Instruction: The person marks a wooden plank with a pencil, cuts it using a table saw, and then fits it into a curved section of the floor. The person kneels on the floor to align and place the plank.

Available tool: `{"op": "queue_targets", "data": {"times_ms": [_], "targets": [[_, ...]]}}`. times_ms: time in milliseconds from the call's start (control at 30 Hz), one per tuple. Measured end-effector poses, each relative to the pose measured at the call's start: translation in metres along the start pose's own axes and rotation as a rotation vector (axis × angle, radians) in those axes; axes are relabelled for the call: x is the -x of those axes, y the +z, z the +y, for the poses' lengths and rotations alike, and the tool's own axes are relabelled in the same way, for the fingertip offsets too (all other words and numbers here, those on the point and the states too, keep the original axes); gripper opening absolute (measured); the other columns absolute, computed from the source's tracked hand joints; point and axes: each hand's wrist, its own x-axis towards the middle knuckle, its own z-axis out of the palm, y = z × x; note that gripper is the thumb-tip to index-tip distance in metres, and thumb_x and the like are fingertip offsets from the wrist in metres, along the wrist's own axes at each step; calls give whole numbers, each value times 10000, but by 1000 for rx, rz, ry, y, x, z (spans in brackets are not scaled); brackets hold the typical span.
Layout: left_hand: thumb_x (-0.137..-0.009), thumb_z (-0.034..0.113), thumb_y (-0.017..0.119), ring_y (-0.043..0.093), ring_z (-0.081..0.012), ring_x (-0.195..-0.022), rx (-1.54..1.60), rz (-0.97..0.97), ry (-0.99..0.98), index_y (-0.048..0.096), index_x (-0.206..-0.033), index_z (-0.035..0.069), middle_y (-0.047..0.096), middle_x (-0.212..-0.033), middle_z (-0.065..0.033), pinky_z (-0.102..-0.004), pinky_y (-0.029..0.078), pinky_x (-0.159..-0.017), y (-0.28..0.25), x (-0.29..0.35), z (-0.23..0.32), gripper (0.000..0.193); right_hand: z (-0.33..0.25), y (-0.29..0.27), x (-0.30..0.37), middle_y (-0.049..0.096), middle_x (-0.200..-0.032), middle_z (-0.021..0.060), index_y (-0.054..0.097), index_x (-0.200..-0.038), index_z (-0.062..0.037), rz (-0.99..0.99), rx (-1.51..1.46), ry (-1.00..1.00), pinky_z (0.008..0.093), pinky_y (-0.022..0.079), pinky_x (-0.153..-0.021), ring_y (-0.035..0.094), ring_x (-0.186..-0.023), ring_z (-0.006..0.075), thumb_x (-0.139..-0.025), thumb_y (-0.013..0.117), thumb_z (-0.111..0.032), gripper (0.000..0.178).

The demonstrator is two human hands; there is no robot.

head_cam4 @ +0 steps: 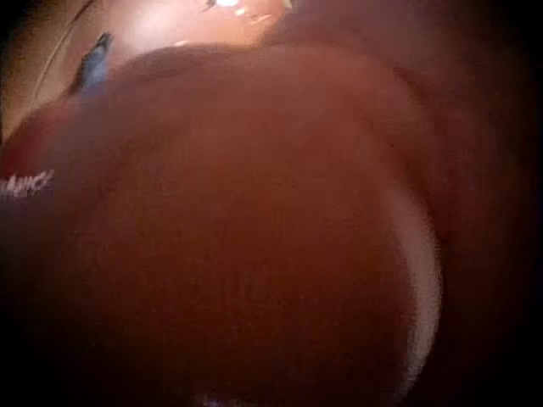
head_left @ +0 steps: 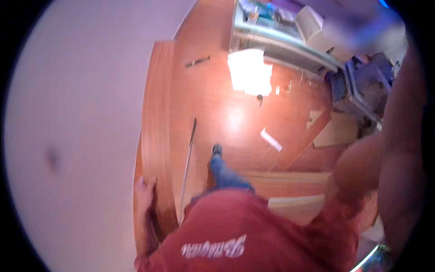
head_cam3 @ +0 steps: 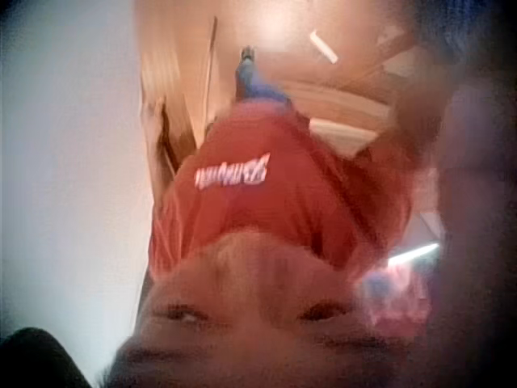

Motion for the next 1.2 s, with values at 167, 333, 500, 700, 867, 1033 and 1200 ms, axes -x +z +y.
{"op": "queue_targets", "data": {"times_ms": [167,333,500,700,867,1033,1200], "targets": [[-949,160,721,703,-190,-881,7,67,-74,660,-1151,-56,752,-1014,-140,-357,559,-773,19,-136,104,302,160,-12,-155,523,-1483,126,460,-1501,-53,-14,-55,-37,456,388,-1174,486,-1394,298,-912,722,-177,657],[-948,126,721,710,-207,-882,-128,14,39,676,-1131,-45,758,-969,-127,-371,559,-782,117,-279,172,255,428,-116,-155,524,-1479,200,564,-1413,-104,-277,932,52,480,442,-1125,527,-1336,382,-916,750,-256,552],[-943,168,731,702,-208,-892,-9,-65,-43,658,-1167,-49,750,-1011,-126,-360,553,-798,173,-462,267,320,659,-224,-35,612,-1312,220,594,-1337,-71,-799,1106,981,485,507,-989,615,-1159,392,-931,707,-288,473],[-942,231,733,687,-196,-908,-16,-155,-44,643,-1155,-101,735,-1027,-150,-351,548,-806,230,-693,389,405,689,-313,296,654,-695,118,710,-846,-45,-445,545,1903,428,514,-613,616,-665,216,-939,677,-330,302],[-926,244,754,691,-206,-930,-227,-213,-133,662,-1144,-97,739,-1045,-170,-375,548,-834,291,-860,553,415,722,-311,242,683,-802,160,720,-890,-32,-439,348,2363,456,526,-711,650,-766,287,-957,637,-338,324],[-929,257,747,690,-210,-938,-242,-187,-9,660,-1201,-93,741,-1068,-184,-392,543,-861,376,-1040,643,451,951,-396,102,713,-909,202,731,-934,-19,-771,553,1968,485,537,-809,684,-866,358,-974,596,-346,356],[-931,244,745,685,-213,-968,-13,-160,-10,658,-1187,-88,738,-1078,-162,-374,536,-875,422,-1185,762,428,1255,-471,-271,694,-960,280,721,-952,-2,-380,788,1284,504,532,-798,673,-922,456,-989,554,-327,367]]}}
